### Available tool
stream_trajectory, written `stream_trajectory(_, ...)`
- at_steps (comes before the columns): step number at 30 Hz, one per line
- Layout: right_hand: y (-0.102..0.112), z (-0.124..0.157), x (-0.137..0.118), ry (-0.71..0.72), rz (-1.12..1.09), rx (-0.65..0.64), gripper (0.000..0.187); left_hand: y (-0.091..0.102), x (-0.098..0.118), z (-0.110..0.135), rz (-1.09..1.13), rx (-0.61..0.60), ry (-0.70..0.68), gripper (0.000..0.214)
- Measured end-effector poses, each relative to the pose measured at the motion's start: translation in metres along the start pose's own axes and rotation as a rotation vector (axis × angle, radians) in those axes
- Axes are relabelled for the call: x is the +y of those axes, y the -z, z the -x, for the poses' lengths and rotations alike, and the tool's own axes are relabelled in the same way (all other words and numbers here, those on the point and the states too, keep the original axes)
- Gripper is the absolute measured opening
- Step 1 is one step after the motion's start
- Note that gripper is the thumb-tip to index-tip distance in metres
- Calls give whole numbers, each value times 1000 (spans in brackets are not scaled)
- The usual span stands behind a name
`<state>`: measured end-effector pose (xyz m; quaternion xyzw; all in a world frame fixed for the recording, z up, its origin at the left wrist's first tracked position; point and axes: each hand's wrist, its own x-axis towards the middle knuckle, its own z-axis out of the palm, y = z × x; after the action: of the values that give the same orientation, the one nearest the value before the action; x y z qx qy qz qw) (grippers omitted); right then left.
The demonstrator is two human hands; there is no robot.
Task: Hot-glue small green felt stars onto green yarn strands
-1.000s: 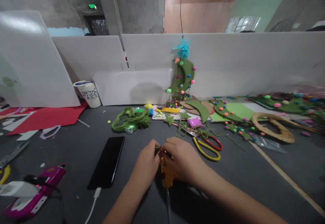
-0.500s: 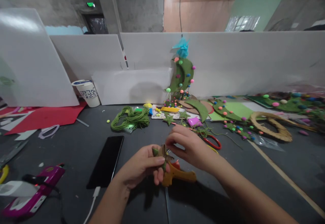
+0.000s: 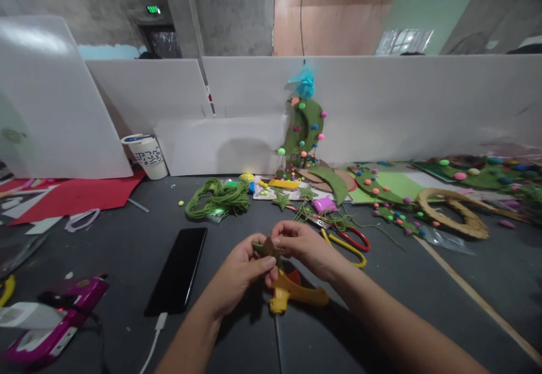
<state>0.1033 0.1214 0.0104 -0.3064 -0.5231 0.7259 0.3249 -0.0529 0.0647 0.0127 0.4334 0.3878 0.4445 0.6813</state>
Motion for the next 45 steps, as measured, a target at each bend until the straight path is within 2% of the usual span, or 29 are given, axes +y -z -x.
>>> stream_trajectory(7, 3, -1, 10, -219, -95, -36, 16, 2, 4, -1, 4, 42, -43, 17)
stream_trajectory(11, 3, -3, 13, -226, -93, -16, 16, 2, 3, -3, 10, 45, -36, 19)
stream_trajectory(15, 4, -4, 11, -203, -49, -16, 17, 2, 1, -5, 47, 71, -25, 11)
stream_trajectory(20, 2, -2, 8, -90, 97, 38, 16, 4, -3, -6, 81, 119, -16, 11)
stream_trajectory(26, -6, 1, 7, 229, 520, 103, 9, 9, -6, -9, 140, 168, -43, 13)
stream_trajectory(30, -7, 3, 9, 348, 724, 103, 13, 9, -4, -11, 167, 182, -33, 15)
stream_trajectory(36, -7, 7, 1, 414, 879, 67, 18, 10, -3, -9, 139, 195, -38, 14)
stream_trajectory(43, -10, 7, 8, 424, 957, 127, 15, 9, -5, -10, 148, 162, -42, 15)
stream_trajectory(45, -10, 7, 12, 401, 988, 195, 16, 7, -8, -11, 63, 245, -76, 20)
